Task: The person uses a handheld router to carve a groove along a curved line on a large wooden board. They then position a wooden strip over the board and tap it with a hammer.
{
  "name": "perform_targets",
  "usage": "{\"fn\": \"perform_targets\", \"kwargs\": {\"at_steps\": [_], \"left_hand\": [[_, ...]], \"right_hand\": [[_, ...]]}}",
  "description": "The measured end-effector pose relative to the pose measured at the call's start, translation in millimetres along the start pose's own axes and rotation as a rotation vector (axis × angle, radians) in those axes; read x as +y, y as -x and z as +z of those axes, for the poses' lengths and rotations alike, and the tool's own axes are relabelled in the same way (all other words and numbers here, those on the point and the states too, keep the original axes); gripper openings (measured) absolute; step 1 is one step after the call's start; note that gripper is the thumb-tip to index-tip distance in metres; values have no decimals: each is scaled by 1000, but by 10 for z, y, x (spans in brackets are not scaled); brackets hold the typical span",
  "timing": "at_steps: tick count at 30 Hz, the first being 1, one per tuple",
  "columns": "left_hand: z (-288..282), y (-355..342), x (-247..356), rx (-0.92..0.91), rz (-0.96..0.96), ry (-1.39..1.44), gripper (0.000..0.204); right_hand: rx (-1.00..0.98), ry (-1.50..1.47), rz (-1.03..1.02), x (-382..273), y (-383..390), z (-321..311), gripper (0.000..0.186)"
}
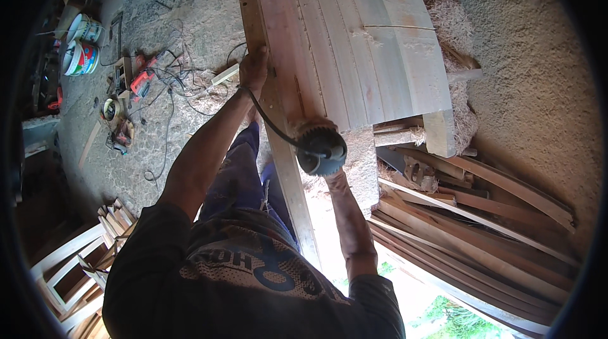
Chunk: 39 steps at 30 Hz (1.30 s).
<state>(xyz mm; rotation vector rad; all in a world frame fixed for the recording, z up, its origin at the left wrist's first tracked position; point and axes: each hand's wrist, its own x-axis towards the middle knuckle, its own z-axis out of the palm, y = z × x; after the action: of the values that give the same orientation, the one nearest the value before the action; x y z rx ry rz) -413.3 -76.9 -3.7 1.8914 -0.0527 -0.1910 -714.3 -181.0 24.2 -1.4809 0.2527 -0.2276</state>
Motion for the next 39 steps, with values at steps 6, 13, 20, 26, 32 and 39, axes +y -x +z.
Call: {"fn": "perform_targets", "kwargs": {"at_steps": [6, 13, 20, 26, 32, 39], "left_hand": [[66, 44, -51, -44, -4, 78, 61], [-41, -21, -86, 21, 42, -3, 60], [-24, 62, 116, -36, -71, 26, 62], [-87, 52, 48, -2, -71, -1, 58], [7, 141, 262, -56, -45, 52, 53], [23, 65, -57, -11, -38, 19, 52]], "right_hand": [[111, -459, 115, -287, 546, 80, 37], [189, -150, 189, -560, 254, 118, 57], [107, -196, -64, -422, -67, 145, 78], [-171, -219, -149, -24, -117, 55, 59], [-55, -1034, 323, 722, 219, -458, 61], [-88, -48, -131, 153, -458, 51, 58]]}}
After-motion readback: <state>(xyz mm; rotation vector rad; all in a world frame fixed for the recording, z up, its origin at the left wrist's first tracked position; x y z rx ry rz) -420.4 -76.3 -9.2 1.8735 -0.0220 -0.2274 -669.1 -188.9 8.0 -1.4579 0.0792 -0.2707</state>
